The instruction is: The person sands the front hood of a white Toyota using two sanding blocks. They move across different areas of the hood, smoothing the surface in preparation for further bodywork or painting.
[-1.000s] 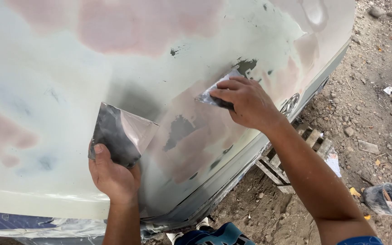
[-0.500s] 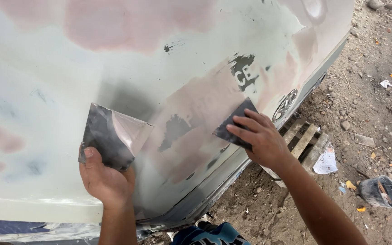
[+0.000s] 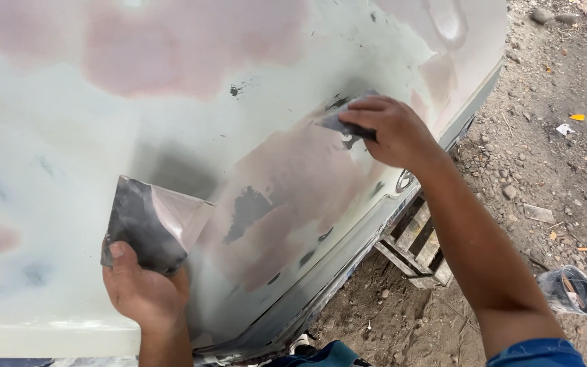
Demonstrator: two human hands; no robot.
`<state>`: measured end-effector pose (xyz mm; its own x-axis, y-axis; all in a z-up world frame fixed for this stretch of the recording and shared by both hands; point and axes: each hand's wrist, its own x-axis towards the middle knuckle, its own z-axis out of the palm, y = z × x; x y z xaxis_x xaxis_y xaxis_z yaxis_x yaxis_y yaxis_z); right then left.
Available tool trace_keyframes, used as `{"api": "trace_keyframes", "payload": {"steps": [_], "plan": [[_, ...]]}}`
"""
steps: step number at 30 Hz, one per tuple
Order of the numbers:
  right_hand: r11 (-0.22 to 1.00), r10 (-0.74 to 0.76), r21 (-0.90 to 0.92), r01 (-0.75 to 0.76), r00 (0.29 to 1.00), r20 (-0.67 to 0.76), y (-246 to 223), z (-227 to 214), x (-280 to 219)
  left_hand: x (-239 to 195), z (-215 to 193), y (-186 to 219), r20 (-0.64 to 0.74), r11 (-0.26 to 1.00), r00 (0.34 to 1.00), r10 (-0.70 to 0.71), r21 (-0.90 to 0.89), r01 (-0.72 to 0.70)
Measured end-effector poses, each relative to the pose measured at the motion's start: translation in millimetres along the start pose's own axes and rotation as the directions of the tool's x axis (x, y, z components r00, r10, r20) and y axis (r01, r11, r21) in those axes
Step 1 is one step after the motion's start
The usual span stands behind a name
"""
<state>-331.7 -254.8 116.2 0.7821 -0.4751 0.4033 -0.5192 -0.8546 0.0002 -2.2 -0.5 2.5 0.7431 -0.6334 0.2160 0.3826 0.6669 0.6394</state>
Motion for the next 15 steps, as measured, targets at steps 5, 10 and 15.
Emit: {"api": "trace_keyframes", "payload": {"steps": [5, 10, 15], "plan": [[0.998, 0.031, 0.05, -0.033, 0.999, 0.045, -4.9, -5.7, 30.3, 1.1, 2.0, 0.9, -0.01, 0.999, 1.0, 0.003, 0.048, -0.002], [0.994, 0.074, 0.076, -0.08, 0.994, 0.081, 3.1, 4.8, 16.2, -0.6, -4.7, -1.9, -0.035, 0.998, 0.999, -0.01, 0.062, 0.012], [0.998, 0.055, -0.008, -0.055, 0.995, 0.081, 11.2, 20.5, -20.4, -2.1, -7.1, -2.7, -0.007, 0.998, 1.0, 0.009, 0.069, -0.008]]}}
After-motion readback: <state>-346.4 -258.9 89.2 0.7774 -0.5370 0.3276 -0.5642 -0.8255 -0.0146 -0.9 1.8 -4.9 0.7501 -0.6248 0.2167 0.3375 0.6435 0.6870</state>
